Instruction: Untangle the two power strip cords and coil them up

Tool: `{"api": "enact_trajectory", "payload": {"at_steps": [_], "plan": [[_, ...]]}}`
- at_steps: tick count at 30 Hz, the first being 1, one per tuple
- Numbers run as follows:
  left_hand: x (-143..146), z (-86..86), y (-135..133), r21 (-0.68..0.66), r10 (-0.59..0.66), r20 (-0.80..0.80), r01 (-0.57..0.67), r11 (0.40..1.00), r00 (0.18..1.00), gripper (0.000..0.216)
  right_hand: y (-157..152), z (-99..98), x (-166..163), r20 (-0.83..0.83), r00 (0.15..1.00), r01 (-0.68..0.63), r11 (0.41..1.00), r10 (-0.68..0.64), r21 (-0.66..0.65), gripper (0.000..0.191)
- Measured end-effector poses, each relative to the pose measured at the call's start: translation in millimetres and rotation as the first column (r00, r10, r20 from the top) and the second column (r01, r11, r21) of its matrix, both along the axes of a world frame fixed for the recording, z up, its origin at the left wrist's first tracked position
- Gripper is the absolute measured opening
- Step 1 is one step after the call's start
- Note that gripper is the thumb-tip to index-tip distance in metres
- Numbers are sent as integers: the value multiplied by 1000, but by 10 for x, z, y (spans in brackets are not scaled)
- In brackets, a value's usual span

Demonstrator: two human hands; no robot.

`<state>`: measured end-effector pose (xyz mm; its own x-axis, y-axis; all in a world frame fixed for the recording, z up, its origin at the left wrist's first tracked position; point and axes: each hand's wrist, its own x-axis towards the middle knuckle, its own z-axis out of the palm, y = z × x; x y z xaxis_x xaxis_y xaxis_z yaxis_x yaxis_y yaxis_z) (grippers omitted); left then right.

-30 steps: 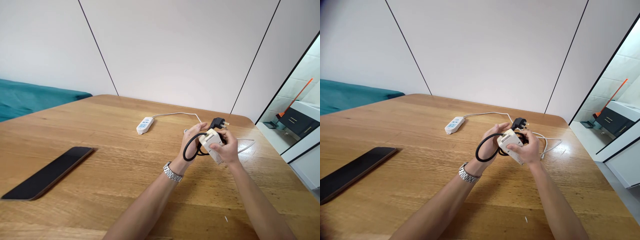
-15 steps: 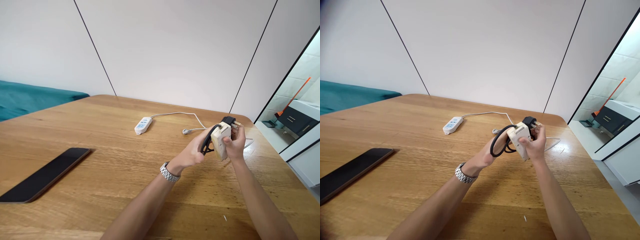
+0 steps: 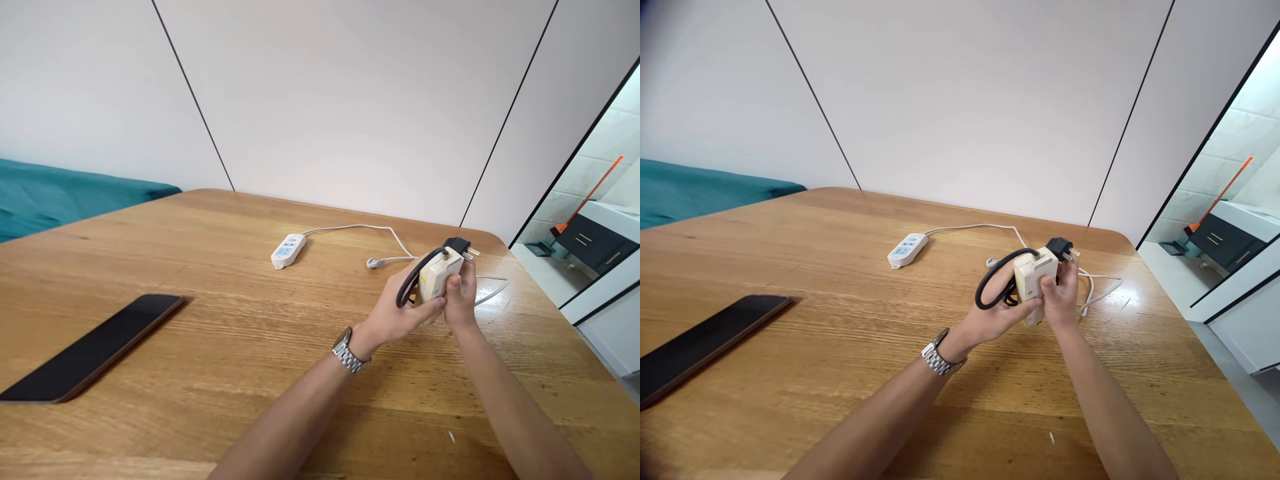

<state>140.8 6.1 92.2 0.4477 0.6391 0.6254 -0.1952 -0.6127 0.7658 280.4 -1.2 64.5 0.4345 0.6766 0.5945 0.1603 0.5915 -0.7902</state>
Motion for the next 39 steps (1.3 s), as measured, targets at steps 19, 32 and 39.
{"api": "enact_trajectory", "payload": {"at_steps": [19, 32, 39], "plan": [[-81, 76, 153, -108, 92, 9, -91, 990, 996, 34, -215, 156, -109, -370, 837, -523, 788, 404, -325, 52], [-134, 106, 251, -399, 196, 120, -134, 907, 973, 30, -389, 899, 1700, 114, 694, 713, 659, -711, -238, 52], [-108, 39, 263, -325, 200, 25, -181, 928, 979, 23, -318, 11, 2272, 972, 228, 966, 136, -50, -220, 48]]}}
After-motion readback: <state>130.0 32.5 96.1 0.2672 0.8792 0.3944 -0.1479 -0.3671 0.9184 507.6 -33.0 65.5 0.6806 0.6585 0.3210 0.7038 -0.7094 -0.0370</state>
